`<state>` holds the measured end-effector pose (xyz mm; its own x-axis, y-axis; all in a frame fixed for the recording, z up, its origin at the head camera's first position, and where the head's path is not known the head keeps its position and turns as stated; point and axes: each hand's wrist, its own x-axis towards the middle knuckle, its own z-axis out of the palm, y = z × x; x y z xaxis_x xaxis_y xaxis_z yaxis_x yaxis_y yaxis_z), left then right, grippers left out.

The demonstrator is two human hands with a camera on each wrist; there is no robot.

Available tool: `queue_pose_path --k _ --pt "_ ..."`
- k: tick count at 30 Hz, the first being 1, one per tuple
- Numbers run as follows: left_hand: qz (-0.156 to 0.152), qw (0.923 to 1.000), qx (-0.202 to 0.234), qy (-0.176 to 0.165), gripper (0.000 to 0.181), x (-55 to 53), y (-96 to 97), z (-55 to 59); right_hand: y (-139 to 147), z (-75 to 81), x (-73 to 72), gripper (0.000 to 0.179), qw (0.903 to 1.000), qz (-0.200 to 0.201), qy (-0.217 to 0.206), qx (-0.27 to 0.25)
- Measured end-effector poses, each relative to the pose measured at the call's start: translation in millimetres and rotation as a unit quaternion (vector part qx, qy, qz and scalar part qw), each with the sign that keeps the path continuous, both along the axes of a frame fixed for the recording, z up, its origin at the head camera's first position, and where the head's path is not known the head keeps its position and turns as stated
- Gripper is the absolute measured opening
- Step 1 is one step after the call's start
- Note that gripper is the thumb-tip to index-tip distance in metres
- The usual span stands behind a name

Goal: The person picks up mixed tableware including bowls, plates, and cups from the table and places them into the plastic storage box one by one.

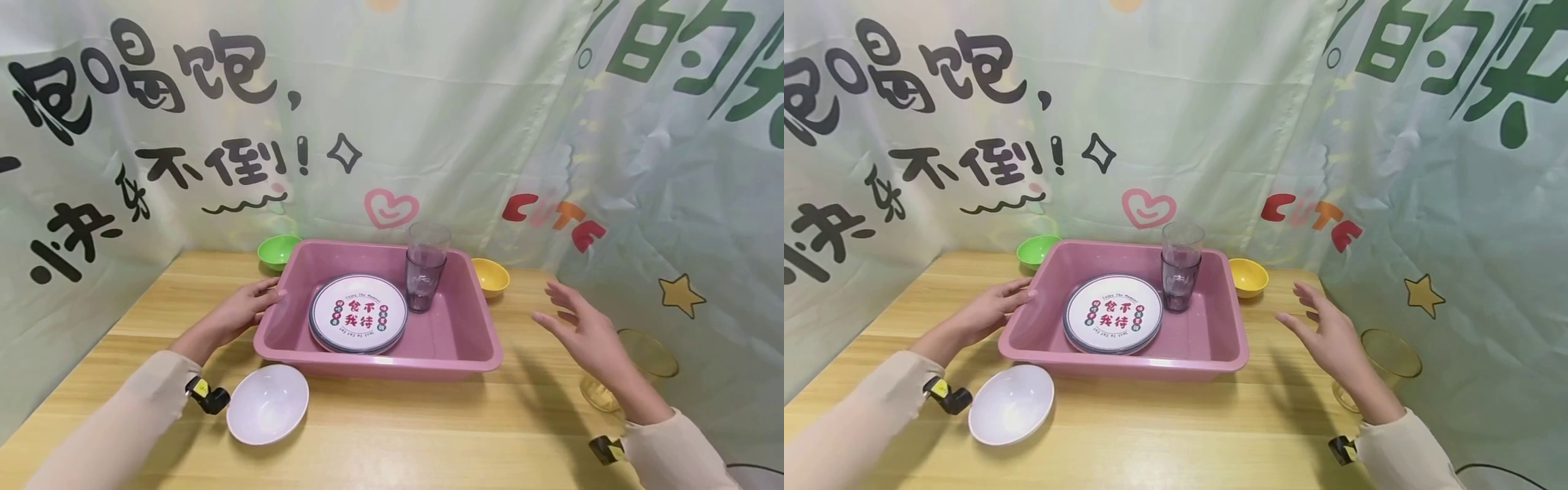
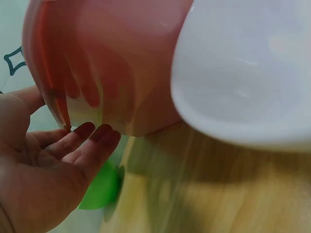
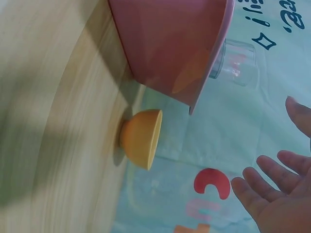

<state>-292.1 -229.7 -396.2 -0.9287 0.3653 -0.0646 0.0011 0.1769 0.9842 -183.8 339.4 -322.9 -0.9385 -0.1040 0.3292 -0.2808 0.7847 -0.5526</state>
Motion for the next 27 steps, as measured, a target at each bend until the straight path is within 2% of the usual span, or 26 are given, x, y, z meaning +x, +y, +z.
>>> queue_pose_path --k 6,13,22,27 --pt "0.016 0.9991 0.036 -0.013 0.066 3.9 4.0 -4.2 10 -1.0 10.4 0.07 0.9996 -0.023 0.012 0.007" --pt "0.028 0.9981 0.045 -0.03 0.065 5.1 5.5 -5.5 21 -1.0 21.6 0.071 0.9988 -0.047 0.007 0.009" --pt "0.005 0.998 0.04 -0.048 0.063 4.0 3.1 -1.9 35 -2.2 37.7 0.073 0.994 -0.096 0.014 0.05" --pt "-0.009 0.998 0.036 -0.051 0.062 3.4 3.4 0.2 43 -6.7 46.4 0.073 0.992 -0.117 0.007 0.046"
